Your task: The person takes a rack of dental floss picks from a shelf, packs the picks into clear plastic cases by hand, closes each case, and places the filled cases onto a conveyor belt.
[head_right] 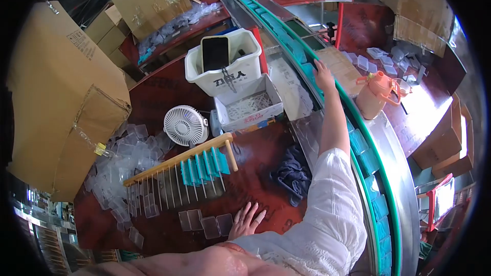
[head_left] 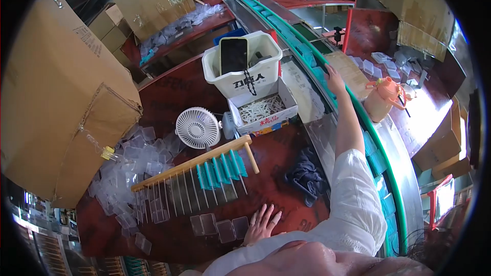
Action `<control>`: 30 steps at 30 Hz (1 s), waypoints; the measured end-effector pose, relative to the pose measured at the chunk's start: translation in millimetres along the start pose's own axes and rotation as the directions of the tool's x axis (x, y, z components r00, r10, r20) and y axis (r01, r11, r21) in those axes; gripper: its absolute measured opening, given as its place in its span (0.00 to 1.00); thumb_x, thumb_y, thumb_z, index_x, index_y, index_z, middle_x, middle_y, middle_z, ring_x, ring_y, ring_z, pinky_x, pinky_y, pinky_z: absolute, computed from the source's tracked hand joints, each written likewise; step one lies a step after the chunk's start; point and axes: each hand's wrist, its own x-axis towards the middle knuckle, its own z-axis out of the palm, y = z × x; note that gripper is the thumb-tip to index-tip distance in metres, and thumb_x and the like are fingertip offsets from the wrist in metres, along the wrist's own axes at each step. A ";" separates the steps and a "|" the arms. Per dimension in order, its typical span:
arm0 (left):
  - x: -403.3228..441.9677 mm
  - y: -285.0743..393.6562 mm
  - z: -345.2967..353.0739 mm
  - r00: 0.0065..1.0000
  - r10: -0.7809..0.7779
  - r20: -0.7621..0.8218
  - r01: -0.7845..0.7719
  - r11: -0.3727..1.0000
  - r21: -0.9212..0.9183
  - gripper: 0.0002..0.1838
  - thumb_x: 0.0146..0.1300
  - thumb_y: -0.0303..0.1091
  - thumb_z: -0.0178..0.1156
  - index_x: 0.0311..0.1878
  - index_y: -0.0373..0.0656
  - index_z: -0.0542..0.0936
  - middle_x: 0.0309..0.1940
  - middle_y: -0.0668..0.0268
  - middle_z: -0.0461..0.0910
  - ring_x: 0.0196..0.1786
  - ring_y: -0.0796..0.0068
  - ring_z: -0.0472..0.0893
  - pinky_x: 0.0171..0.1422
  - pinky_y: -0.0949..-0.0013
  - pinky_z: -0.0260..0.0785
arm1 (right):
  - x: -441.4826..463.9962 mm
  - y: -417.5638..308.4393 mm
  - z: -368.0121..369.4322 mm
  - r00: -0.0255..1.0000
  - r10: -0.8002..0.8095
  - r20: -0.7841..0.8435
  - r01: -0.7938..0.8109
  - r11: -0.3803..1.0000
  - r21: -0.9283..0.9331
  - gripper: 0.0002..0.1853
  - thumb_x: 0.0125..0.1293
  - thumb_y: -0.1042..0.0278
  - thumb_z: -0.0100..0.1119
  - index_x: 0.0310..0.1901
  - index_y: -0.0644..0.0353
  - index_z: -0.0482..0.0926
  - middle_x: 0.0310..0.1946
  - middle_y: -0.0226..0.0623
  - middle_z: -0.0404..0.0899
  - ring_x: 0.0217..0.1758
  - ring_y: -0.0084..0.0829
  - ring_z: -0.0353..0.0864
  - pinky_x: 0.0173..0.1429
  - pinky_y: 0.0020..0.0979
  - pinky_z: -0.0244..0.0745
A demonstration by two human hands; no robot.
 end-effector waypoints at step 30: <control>-3.3 -182.3 -78.4 0.800 -0.502 -0.330 -0.191 0.308 -0.932 0.33 0.52 0.27 0.68 0.58 0.44 0.62 0.51 0.64 0.67 0.53 0.72 0.70 0.54 0.68 0.70 | -414.2 -443.5 -130.8 0.882 -0.015 0.470 0.003 1.000 0.025 0.30 0.55 0.48 0.60 0.55 0.60 0.71 0.57 0.40 0.68 0.64 0.43 0.62 0.66 0.46 0.53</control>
